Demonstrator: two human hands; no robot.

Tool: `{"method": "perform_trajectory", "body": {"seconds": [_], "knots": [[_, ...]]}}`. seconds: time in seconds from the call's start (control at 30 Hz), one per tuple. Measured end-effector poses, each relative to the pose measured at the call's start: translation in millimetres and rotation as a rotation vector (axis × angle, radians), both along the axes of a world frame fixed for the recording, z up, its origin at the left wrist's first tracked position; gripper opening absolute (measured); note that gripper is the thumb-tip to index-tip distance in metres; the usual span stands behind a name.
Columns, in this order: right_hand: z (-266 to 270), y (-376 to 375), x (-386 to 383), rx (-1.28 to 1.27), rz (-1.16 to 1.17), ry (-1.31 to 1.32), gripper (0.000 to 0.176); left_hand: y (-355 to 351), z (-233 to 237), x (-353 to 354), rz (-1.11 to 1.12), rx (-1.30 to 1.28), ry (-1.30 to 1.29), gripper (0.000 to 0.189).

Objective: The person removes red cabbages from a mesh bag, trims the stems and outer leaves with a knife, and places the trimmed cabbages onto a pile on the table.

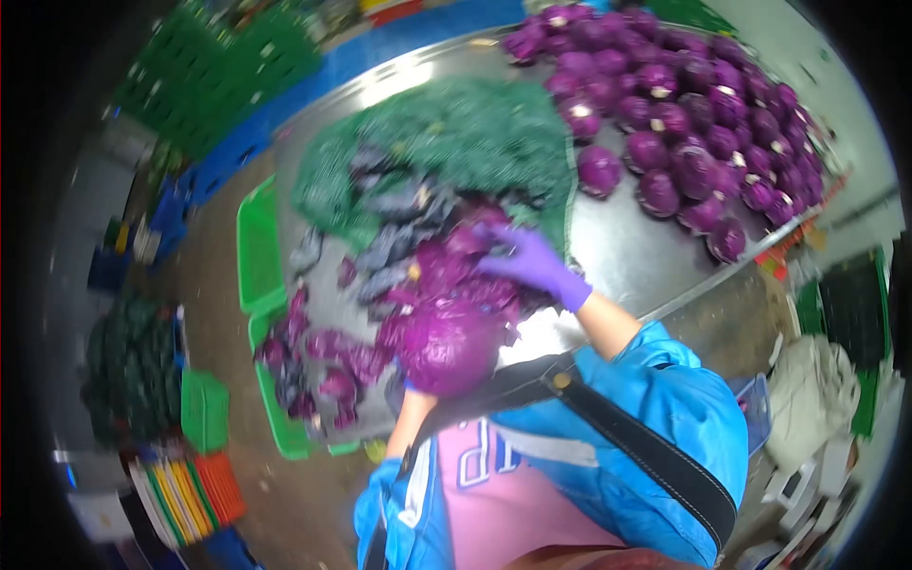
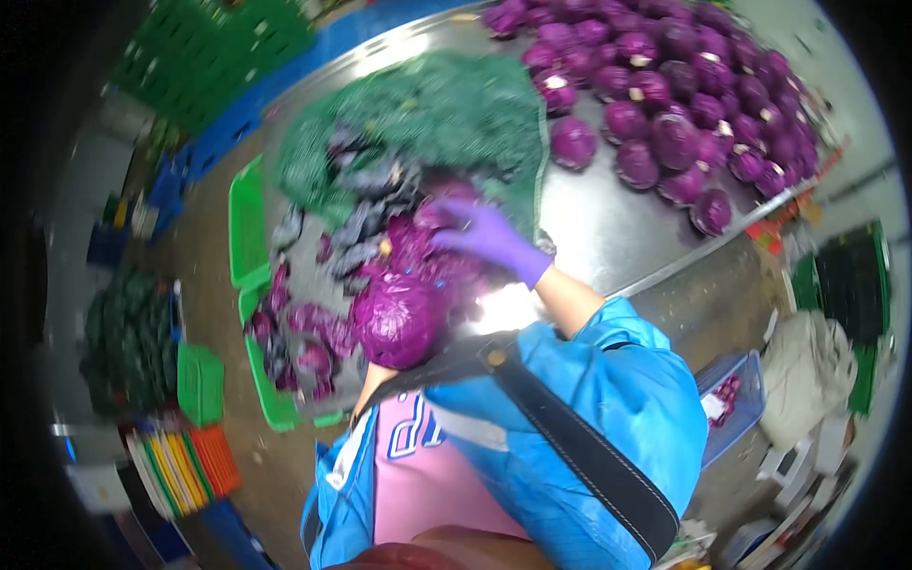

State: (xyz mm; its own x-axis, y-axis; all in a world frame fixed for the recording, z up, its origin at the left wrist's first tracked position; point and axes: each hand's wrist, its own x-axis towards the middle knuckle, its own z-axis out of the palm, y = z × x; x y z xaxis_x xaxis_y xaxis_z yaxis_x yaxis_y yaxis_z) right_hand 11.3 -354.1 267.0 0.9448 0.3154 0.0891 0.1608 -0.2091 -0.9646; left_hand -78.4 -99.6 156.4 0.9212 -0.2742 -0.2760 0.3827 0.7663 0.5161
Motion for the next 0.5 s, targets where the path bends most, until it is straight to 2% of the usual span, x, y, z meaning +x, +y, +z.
{"method": "perform_trajectory", "body": {"seconds": [0.07, 0.13, 0.2, 0.27, 0.3, 0.33, 0.4, 0.43, 0.47, 0.5], "knots": [[-1.5, -0.5, -8.9, 0.428, 0.24, 0.323, 0.064, -2.9, 13.3, 12.0, -0.057, 0.076, -0.024, 0.097], [-2.1, -13.6, -12.1, 0.477, 0.254, 0.278, 0.071, -10.7, 31.8, 27.8, -0.126, 0.103, -0.06, 0.097], [-14.5, -24.3, -12.8, 0.524, 0.3, 0.242, 0.077, -21.3, 64.9, 42.7, -0.517, 0.038, -0.299, 0.106], [-56.5, -45.4, -12.6, 1.061, 0.116, 0.649, 0.083, -46.7, 92.5, 47.6, -0.528, 0.0, -0.299, 0.113], [-80.1, -51.3, -10.5, 1.261, 0.23, 0.597, 0.078, -57.4, 105.3, 50.9, -0.555, -0.004, -0.352, 0.113], [-89.5, -58.5, -6.7, 1.264, 0.227, 0.584, 0.078, -65.5, 112.4, 52.3, -0.584, -0.008, -0.402, 0.113], [-81.4, -68.1, -1.8, 1.455, -0.238, 0.569, 0.079, -78.4, 117.2, 53.1, -0.569, 0.042, -0.427, 0.111], [-75.7, -79.7, -0.5, 1.396, -0.412, 0.499, 0.082, -82.6, 118.3, 56.2, -0.542, 0.091, -0.451, 0.109], [-45.0, -89.2, -1.3, 1.33, -0.584, 0.43, 0.085, -81.4, 113.3, 59.3, -0.553, 0.089, -0.455, 0.109], [-29.6, -102.9, 1.9, 1.291, -0.651, 0.298, 0.086, -75.8, 102.9, 59.8, -0.585, 0.115, -0.431, 0.106]]}}
